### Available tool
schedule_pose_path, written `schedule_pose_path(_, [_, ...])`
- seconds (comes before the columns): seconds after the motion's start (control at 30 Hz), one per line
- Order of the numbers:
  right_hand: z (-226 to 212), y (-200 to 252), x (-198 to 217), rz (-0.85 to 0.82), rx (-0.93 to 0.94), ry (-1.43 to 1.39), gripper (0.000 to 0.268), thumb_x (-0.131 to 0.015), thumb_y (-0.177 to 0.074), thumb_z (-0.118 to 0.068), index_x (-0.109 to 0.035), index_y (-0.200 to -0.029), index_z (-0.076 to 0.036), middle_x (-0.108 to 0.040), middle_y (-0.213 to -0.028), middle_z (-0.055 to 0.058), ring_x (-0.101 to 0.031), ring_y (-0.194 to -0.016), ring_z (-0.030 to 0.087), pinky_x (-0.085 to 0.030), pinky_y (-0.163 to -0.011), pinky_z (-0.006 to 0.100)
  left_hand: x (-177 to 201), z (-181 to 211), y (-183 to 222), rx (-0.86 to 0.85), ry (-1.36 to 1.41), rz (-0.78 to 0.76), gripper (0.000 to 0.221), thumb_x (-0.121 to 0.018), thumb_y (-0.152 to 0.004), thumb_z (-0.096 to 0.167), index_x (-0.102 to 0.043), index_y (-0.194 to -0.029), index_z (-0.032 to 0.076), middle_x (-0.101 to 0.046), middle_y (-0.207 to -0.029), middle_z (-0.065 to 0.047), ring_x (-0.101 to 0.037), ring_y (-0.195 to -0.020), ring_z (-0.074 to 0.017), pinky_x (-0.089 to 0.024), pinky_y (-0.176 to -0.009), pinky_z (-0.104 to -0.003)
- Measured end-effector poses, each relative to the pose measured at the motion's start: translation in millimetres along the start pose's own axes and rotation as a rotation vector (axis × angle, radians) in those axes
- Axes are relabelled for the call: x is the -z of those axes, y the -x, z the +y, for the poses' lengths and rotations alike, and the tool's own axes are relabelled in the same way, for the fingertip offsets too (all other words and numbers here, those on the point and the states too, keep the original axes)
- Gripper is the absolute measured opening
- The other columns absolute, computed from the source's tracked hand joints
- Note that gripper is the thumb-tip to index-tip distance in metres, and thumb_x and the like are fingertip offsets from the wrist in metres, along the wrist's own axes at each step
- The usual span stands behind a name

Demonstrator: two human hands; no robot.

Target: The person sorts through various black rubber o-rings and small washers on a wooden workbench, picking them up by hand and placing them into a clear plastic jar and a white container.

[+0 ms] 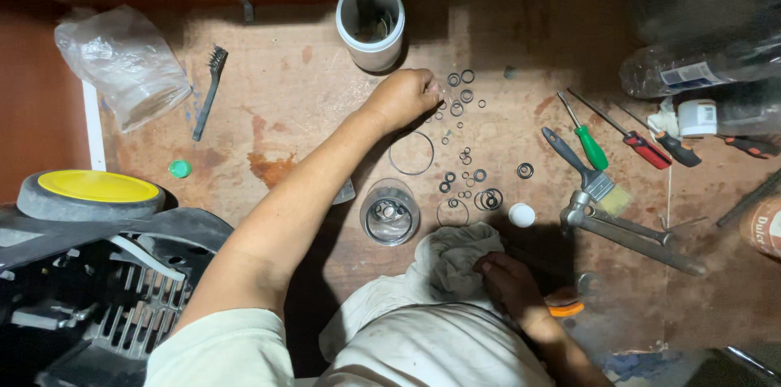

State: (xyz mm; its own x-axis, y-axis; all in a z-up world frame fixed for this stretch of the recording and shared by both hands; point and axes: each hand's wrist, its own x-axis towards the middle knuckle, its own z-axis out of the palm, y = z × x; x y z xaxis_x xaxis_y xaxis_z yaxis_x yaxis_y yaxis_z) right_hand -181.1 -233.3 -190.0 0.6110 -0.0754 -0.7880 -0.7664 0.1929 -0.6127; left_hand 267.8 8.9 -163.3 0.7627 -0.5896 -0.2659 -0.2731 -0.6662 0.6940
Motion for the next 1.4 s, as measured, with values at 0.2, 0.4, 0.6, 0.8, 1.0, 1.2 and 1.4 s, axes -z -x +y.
schedule_pose_path(0.2, [2.2,1.2,2.0,-0.067,0.029,-0.064,0.020,-0.065,-0.115,-0.015,-0.078,-0.109,-0.001,-0.041,-0.058,0.001,-0.035,-0.044,0.011,-0.022,-0.035,0.031,-6.9,-8.8,0.6,-0.112,-0.265,0.091,0.037,-0.073,-0.114,0.044,-0.079,-0.097,0.012,-0.084,-0.105,-0.015,-0.078,-0.093,-0.0474,-0.057,-0.071,-0.064])
schedule_pose_path(0.4, [1.8,-3.9,4.7,-0.087,-0.027,-0.050,0.023,-0.062,-0.114,-0.015,-0.077,-0.111,0.002,-0.036,-0.060,0.001,-0.029,-0.044,0.011,-0.019,-0.034,0.032,7.5,-0.9,8.1,0.072,0.419,0.077,0.033,-0.072,-0.115,0.043,-0.090,-0.108,0.016,-0.081,-0.096,-0.005,-0.072,-0.087,-0.0252,-0.054,-0.081,-0.040])
schedule_pose_path(0.6, [-3.5,1.5,1.9,-0.074,-0.021,-0.024,0.021,-0.064,-0.115,-0.016,-0.077,-0.110,-0.001,-0.036,-0.059,0.001,-0.029,-0.042,0.012,-0.024,-0.030,0.033,2.3,-12.8,9.5,0.078,0.410,0.165,0.022,-0.088,-0.105,0.032,-0.084,-0.089,0.018,-0.071,-0.087,0.003,-0.064,-0.080,-0.0168,-0.049,-0.076,-0.036])
schedule_pose_path(0.8, [-0.9,-1.4,4.5,-0.105,-0.043,-0.114,0.017,-0.062,-0.116,-0.013,-0.073,-0.109,-0.002,-0.034,-0.060,-0.001,-0.030,-0.044,0.011,-0.022,-0.033,0.032,-13.3,-18.2,9.5,-0.252,-0.331,0.148,0.012,-0.074,-0.089,0.010,-0.084,-0.094,0.015,-0.077,-0.102,-0.011,-0.077,-0.087,-0.0418,-0.061,-0.065,-0.058])
schedule_pose_path(1.0, [-14.7,7.1,-2.3,-0.100,-0.038,-0.083,0.020,-0.063,-0.115,-0.015,-0.075,-0.109,-0.001,-0.036,-0.059,0.001,-0.031,-0.044,0.013,-0.022,-0.035,0.032,-11.0,-12.5,-7.0,-0.125,-0.439,0.053,0.019,-0.076,-0.103,0.027,-0.083,-0.106,0.010,-0.083,-0.108,-0.018,-0.082,-0.087,-0.0486,-0.063,-0.067,-0.063])
schedule_pose_path(1.2, [-9.5,2.3,-0.5,-0.072,-0.058,-0.093,0.018,-0.065,-0.114,-0.015,-0.076,-0.108,-0.003,-0.032,-0.056,-0.001,-0.030,-0.042,0.012,-0.022,-0.035,0.033,-9.2,-19.8,-8.1,-0.269,-0.549,0.092,0.031,-0.078,-0.106,0.043,-0.082,-0.103,0.012,-0.083,-0.103,-0.014,-0.080,-0.081,-0.0448,-0.061,-0.059,-0.062])
schedule_pose_path(1.4, [-5.5,1.8,0.5,-0.030,-0.050,-0.059,0.021,-0.066,-0.113,-0.017,-0.076,-0.111,0.001,-0.035,-0.057,0.003,-0.034,-0.041,0.015,-0.031,-0.030,0.035,3.8,-5.1,9.9,-0.289,-0.440,0.214,0.020,-0.076,-0.106,0.036,-0.083,-0.096,0.020,-0.078,-0.096,-0.006,-0.081,-0.087,-0.0358,-0.066,-0.068,-0.053])
